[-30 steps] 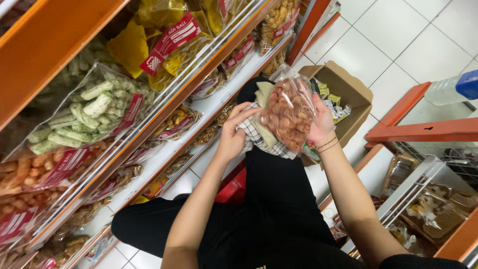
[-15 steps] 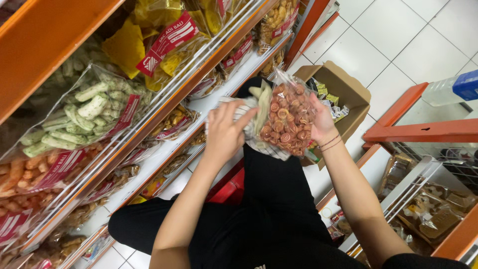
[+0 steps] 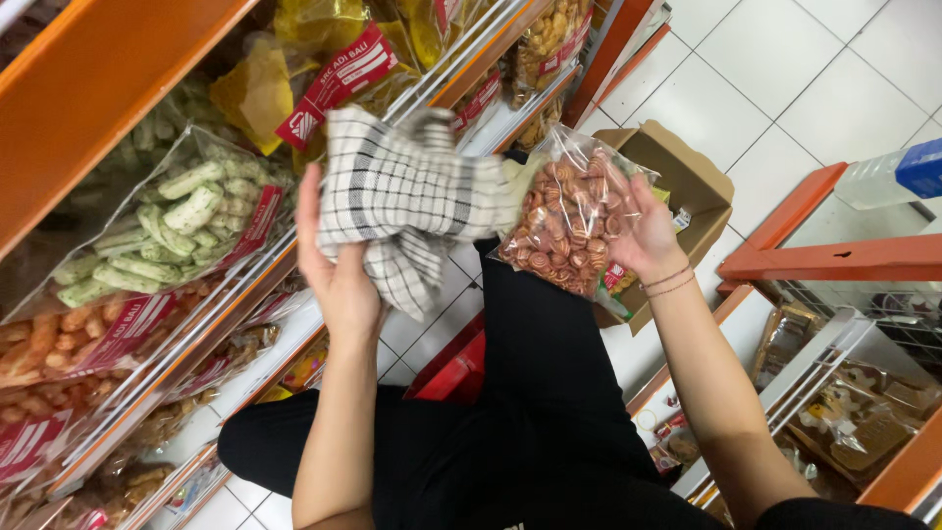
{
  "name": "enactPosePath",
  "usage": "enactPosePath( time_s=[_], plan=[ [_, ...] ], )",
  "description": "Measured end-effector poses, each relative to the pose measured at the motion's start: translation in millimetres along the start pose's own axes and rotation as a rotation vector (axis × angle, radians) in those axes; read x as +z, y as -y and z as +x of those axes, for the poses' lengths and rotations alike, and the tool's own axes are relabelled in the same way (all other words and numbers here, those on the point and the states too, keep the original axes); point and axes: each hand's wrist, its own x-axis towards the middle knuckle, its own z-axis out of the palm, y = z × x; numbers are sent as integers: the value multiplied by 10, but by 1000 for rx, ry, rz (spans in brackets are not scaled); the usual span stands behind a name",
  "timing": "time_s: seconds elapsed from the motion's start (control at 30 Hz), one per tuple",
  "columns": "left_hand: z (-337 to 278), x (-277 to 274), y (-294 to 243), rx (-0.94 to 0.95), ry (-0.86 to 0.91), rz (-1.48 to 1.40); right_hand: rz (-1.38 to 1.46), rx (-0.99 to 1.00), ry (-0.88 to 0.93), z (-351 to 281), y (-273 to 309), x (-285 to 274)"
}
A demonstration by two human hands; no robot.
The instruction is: The person wipes down store shelves with a cloth and organizes bags of snacks from a box onto the shelves.
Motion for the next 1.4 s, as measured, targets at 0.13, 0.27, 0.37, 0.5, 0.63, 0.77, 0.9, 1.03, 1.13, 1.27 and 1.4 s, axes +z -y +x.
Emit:
enactPosePath(
  time_s=[0.13, 0.27, 0.37, 0.5, 0.63, 0.77, 0.9, 1.03, 1.13, 1.27, 1.4],
  plan=[
    [-71, 92, 102, -189, 102, -15, 176, -61, 150, -120, -37, -42],
    [-301, 310, 86, 296, 394, 570, 600, -42, 724, -399, -52, 208],
    [-491, 623, -69, 366, 670, 633, 80, -236, 282, -604, -207, 620],
    [-635, 998, -31, 753, 568, 824, 48, -233, 36, -719, -261, 846],
    [-396, 991, 67, 726, 468, 782, 17, -209, -70, -719, -325, 825],
    [-357, 1084, 58, 601, 371, 796, 14, -288, -73, -591, -278, 1074],
    [-553, 1121, 117, 1024, 513, 911, 106, -377, 156, -604, 130, 1384],
    [-494, 732, 399, 1195, 520, 860, -63, -560, 32, -713, 351, 1456],
    [-528, 510, 606, 861, 324, 698, 364, -499, 215, -806, 408, 1520],
    [-606, 625, 672, -365, -173, -585, 581, -485, 265, -781, 398, 1597],
    [-703, 705, 427, -456, 195, -860, 211, -452, 246, -641, 210, 1647]
  ],
)
